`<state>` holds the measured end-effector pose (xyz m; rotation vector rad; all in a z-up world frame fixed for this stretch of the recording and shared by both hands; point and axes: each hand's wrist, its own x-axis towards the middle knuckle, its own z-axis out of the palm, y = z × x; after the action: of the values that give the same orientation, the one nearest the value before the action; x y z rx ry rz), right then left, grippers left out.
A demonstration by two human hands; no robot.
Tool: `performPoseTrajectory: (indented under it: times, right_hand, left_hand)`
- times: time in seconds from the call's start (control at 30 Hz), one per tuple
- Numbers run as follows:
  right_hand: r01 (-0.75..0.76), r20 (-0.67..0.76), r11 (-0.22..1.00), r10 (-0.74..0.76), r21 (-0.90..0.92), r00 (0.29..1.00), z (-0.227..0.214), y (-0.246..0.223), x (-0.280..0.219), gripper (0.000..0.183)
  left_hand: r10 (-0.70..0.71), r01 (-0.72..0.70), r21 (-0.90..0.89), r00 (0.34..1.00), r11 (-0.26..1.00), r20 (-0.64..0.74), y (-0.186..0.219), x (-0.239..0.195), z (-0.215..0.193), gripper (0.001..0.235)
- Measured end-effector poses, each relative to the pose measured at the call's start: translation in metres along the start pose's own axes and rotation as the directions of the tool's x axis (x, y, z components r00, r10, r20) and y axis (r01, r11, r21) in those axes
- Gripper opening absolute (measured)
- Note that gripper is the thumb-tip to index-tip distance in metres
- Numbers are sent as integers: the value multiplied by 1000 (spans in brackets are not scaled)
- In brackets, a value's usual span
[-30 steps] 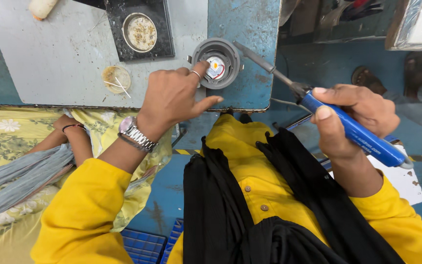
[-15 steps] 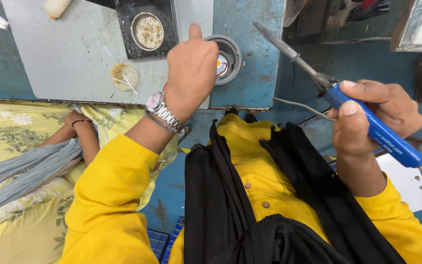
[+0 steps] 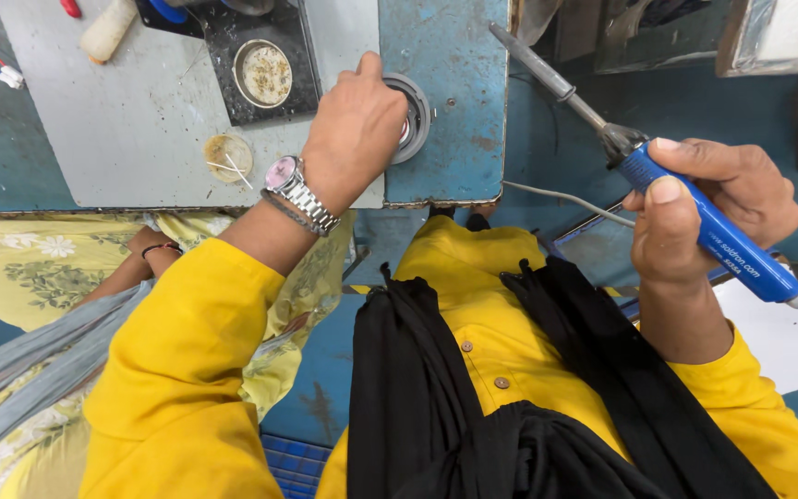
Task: The person assembles an LED light component by placing a LED board into a plastic housing, stripping wires with pliers, and soldering connections.
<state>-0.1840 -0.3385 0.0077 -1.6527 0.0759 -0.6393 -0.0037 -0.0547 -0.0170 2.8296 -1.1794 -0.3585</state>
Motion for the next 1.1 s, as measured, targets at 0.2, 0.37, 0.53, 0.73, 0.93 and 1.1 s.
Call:
performPoseTrajectory:
  times: [0.2,0.37,0.53,0.73,0.93,1.1]
  right_hand:
    - [-21,-16,1000,21,-10,1000,-5,-1,-3,33]
    - [-44,-22,999,43,-19,999,-5,0,-4,34]
    - [-37,-2,999,37,-33,999,-4,1,-1,35]
    - [-29,10,998,30,-56,1000,-7,5,0,36]
    - [-26,4,997,26,-76,1000,-9,8,-1,36]
    - [-48,-13,996,48,-75,999,-12,10,-1,37]
  left_hand:
    - [-50,63,-32,949,998,310,-19,12,-8,8]
    - [-35,80,-105,924,991,381,-24,16,-9,16]
    - [-38,103,-120,894,987,447,-21,22,-15,18]
    - [18,124,-284,894,951,448,-25,20,-32,17]
    - [47,-64,20,874,998,483,-8,27,-33,16]
    - [0,-19,28,831,999,556,0,27,-42,19]
